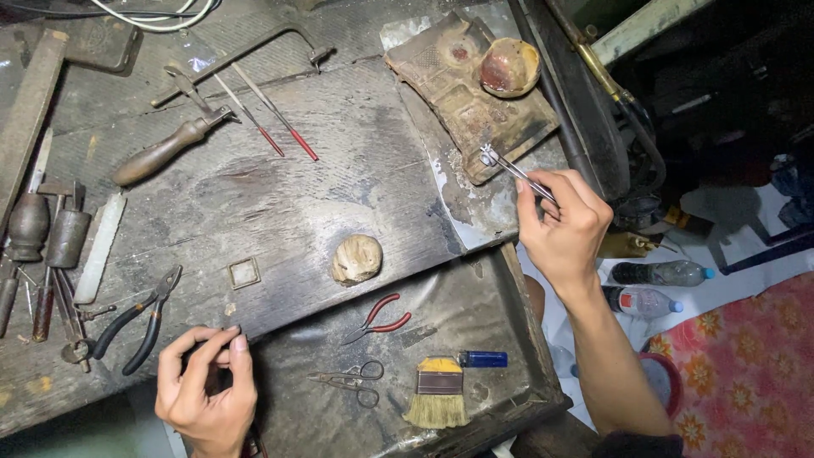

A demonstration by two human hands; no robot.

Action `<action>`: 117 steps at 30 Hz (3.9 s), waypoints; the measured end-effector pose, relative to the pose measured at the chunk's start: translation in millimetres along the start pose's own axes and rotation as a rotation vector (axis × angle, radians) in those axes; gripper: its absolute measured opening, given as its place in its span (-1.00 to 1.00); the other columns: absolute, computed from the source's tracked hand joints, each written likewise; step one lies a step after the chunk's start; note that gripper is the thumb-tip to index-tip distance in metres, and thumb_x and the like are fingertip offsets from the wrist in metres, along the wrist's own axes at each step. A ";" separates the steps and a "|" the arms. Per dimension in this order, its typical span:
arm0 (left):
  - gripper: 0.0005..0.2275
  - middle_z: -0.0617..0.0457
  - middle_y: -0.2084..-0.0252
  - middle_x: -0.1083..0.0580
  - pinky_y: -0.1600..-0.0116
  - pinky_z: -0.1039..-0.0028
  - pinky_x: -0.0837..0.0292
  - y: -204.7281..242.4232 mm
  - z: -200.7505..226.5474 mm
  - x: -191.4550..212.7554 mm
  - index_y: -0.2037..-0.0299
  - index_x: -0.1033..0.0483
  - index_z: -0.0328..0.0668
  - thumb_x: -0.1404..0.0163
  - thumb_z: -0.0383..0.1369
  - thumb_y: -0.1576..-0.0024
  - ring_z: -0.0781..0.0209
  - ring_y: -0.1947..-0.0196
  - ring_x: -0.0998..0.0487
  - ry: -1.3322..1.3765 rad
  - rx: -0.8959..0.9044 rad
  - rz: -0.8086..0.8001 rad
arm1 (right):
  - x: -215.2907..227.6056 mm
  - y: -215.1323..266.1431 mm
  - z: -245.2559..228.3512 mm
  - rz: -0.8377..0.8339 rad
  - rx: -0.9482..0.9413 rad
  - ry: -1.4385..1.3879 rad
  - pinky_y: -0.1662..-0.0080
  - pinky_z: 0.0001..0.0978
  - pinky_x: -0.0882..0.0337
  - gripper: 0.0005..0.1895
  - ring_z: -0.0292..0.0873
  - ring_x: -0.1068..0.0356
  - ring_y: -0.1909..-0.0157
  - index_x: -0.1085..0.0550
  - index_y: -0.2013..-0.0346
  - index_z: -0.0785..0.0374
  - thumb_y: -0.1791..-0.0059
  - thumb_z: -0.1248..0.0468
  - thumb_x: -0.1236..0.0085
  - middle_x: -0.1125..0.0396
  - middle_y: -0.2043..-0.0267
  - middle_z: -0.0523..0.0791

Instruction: Soldering a small metal jewelry component using a blowtorch and tweezers on a workbench.

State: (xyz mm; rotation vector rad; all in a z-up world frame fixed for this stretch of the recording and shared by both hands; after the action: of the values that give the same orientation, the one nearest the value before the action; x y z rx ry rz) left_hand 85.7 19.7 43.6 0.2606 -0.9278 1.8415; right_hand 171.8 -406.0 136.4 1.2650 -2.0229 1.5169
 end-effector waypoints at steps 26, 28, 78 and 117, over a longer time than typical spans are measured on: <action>-0.93 -0.26 0.07 -0.47 0.22 0.50 -0.50 0.1 -0.7 0.2 0.11 -0.64 -0.36 -0.18 -0.62 -0.25 0.21 0.44 -0.45 0.013 0.009 -0.005 | -0.6 -2.5 0.2 -0.018 0.007 0.029 0.50 -0.49 -0.11 -0.96 -0.26 -0.11 0.57 -0.60 0.20 0.42 -0.06 0.48 -0.32 -0.40 0.24 0.01; -0.93 -0.26 0.07 -0.47 0.24 0.49 -0.51 -0.1 -0.5 0.2 0.12 -0.64 -0.35 -0.18 -0.62 -0.25 0.20 0.43 -0.46 0.004 0.003 -0.005 | -0.8 -2.5 0.6 -0.025 -0.003 0.033 0.49 -0.49 -0.14 -0.95 -0.25 -0.17 0.53 -0.60 0.18 0.41 -0.07 0.47 -0.31 -0.41 0.24 0.01; -0.58 -0.37 -0.20 -0.34 -0.31 0.14 -0.37 5.0 250.4 -132.2 -0.27 -0.26 -0.41 0.05 -0.27 -0.30 -0.22 -0.17 -0.45 0.707 -0.451 -0.762 | 92.9 39.0 53.0 0.134 -0.137 0.225 0.39 -0.25 -0.24 -0.76 -0.14 -0.35 0.49 -0.52 0.23 0.42 -0.26 0.37 -0.37 -0.44 0.42 -0.03; -0.72 0.13 0.56 -0.11 0.63 0.53 -0.30 56.7 277.0 -268.2 -0.14 -0.20 -0.18 0.34 -0.16 -0.41 0.34 0.70 -0.21 1.440 0.595 -0.889 | 79.8 170.6 -29.5 -0.807 -0.299 -0.626 0.00 -0.38 -0.47 -0.71 -0.16 -0.48 0.07 -0.43 -0.05 0.27 -0.10 0.19 -0.06 -0.44 0.07 -0.09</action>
State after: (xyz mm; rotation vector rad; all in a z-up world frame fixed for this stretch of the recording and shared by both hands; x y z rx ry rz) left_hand 98.8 -369.6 56.1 -0.2785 0.6750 0.9515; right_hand -15.0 -408.2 98.7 2.2151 -1.5761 0.4602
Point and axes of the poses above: each hand's wrist, its own y-axis away from the middle knuckle, its own x-axis out of the back of the hand, z = x × y, the point moved 10 cm from there along -y, towards the middle knuckle
